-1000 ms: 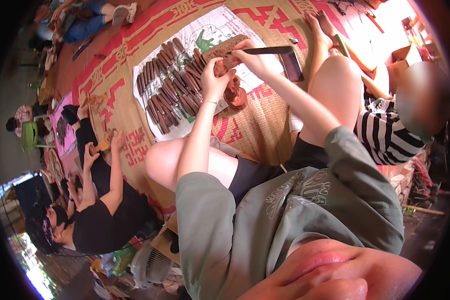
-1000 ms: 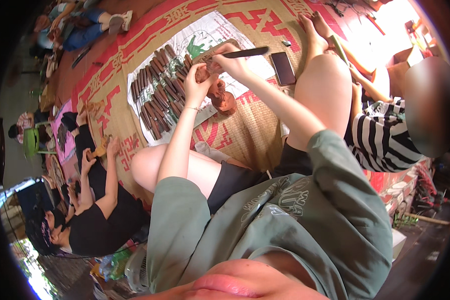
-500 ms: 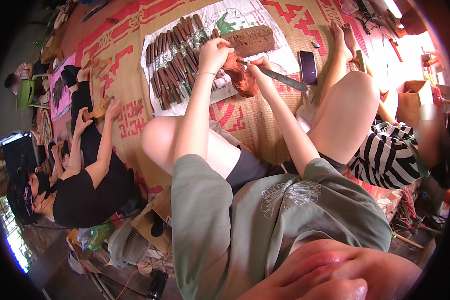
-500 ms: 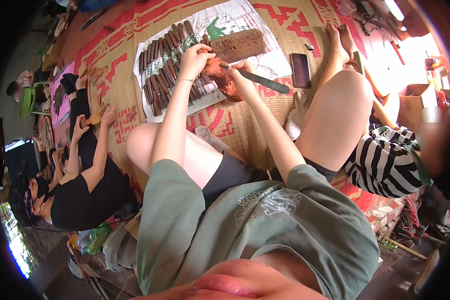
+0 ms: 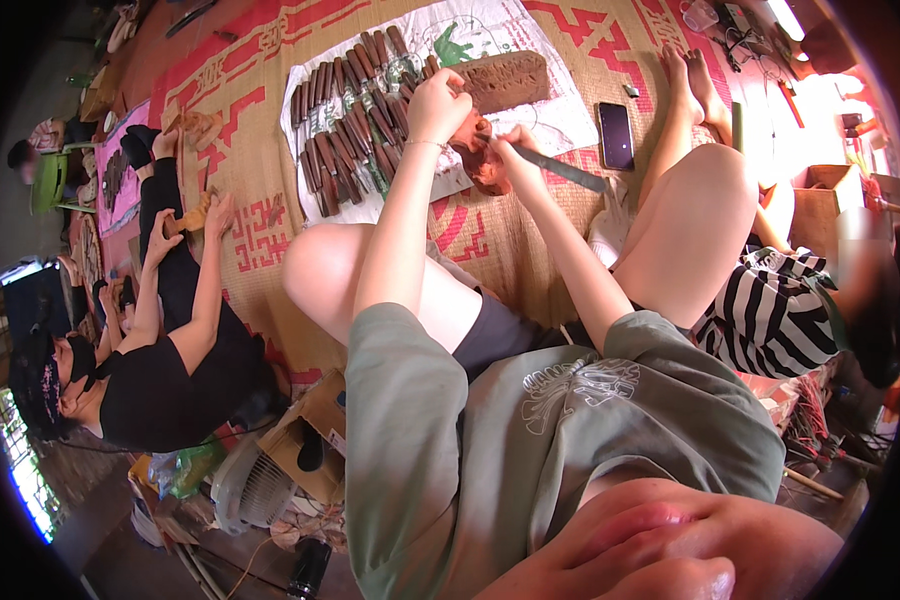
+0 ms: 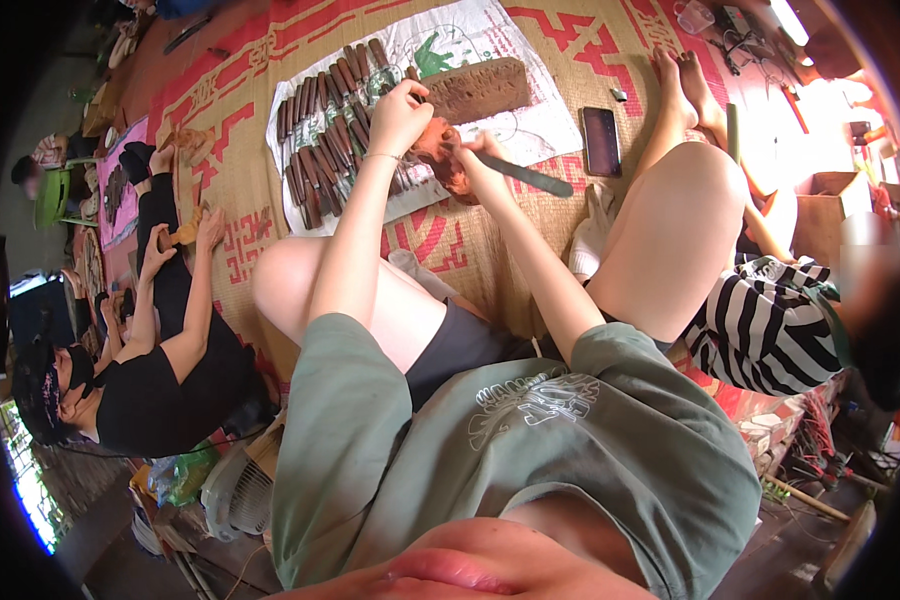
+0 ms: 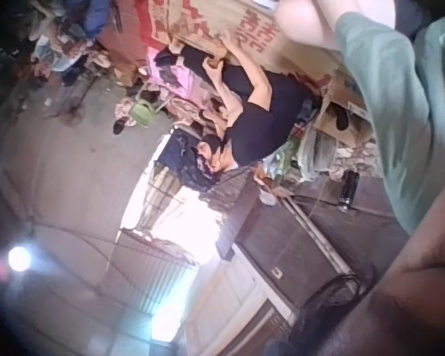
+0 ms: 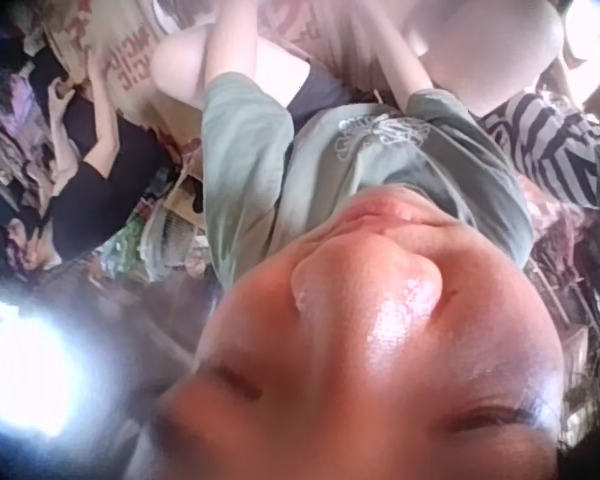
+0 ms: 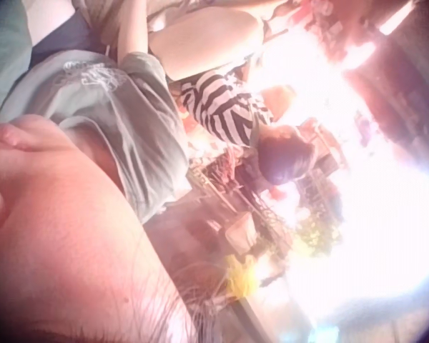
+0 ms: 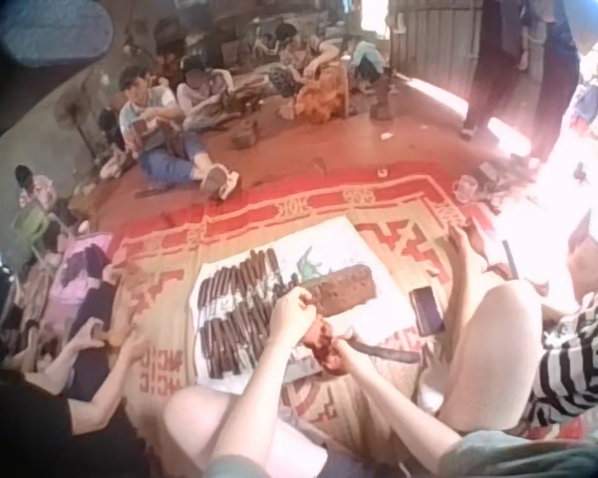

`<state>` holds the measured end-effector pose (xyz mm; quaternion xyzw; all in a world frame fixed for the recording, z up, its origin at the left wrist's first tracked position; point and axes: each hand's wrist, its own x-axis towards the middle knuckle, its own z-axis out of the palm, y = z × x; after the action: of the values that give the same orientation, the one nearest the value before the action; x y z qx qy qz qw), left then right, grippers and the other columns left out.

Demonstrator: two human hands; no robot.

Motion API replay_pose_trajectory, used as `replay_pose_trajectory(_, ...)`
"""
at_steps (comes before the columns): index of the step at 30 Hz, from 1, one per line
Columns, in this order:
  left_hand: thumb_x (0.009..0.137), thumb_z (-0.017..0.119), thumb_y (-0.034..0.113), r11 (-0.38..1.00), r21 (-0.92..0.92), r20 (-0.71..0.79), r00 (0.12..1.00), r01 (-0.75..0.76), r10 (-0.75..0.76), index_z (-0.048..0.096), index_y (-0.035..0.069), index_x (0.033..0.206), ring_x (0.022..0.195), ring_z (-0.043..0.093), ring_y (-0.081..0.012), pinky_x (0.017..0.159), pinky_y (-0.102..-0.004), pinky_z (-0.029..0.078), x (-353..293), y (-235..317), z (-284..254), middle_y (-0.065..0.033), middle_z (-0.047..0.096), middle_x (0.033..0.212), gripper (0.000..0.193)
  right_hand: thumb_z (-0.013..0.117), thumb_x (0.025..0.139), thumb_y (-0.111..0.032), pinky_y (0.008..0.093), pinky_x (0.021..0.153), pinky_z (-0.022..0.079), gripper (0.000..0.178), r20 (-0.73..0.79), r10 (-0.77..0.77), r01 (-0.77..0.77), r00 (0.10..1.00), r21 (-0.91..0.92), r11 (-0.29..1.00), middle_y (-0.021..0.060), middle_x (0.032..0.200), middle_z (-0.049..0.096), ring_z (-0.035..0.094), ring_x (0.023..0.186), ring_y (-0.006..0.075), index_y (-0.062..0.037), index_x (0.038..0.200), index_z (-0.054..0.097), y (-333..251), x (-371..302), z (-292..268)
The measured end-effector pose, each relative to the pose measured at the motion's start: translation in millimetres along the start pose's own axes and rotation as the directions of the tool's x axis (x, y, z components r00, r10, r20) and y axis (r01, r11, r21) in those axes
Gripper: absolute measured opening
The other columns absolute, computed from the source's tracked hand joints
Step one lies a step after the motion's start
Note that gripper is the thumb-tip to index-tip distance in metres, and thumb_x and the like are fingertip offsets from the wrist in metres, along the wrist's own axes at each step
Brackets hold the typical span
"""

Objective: The person sits on a mat and uses a knife to carve a reddish-brown wooden object, shaping it by hand. They rotate the object frequently to work on different sides while other people work nearby.

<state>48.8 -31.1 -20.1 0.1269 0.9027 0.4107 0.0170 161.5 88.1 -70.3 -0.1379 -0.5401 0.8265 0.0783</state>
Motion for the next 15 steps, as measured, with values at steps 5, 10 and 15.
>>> replay_pose_trajectory(5,0.069,0.061,0.016,1.000,-0.016,0.050,0.999,0.020,-0.020,0.063,0.008,0.091,0.068,0.063,-0.0229,0.066,-0.0316,0.049,1.9,2.4,-1.3,-0.0095,0.064,0.070,0.023,0.057,0.081,-0.002,0.0224,0.058,0.044,0.016,-0.006,0.022,-0.021,1.000,0.073,0.997,0.0053,0.073,0.058,0.055,0.063,0.0102,-0.0067,0.074,0.044,-6.0,-8.6,1.2)
replay_pose_trajectory(10,0.074,0.064,0.019,0.993,-0.064,-0.047,0.995,-0.094,0.091,0.060,0.004,0.098,0.077,0.064,-0.0227,0.071,-0.0334,0.050,-1.2,-8.9,1.1,-0.0104,0.065,0.085,0.028,0.056,0.087,-0.011,0.0242,0.047,0.044,0.015,-0.058,0.039,-0.045,0.998,-0.101,0.994,0.0040,0.061,0.055,0.052,0.054,0.0104,-0.0066,0.076,0.046,17.8,-1.3,-3.8)
replay_pose_trajectory(15,0.071,0.070,0.008,0.912,-0.409,-0.123,0.990,0.007,-0.063,0.060,0.004,0.097,0.073,0.061,-0.0155,0.069,-0.0304,0.050,5.0,-12.2,28.0,-0.0065,0.064,0.080,0.028,0.057,0.083,-0.002,0.0257,0.054,0.049,0.014,0.044,0.030,-0.037,0.999,0.165,0.986,0.0072,0.072,0.058,0.059,0.064,0.0131,-0.0065,0.079,0.044,33.4,12.3,-28.9)
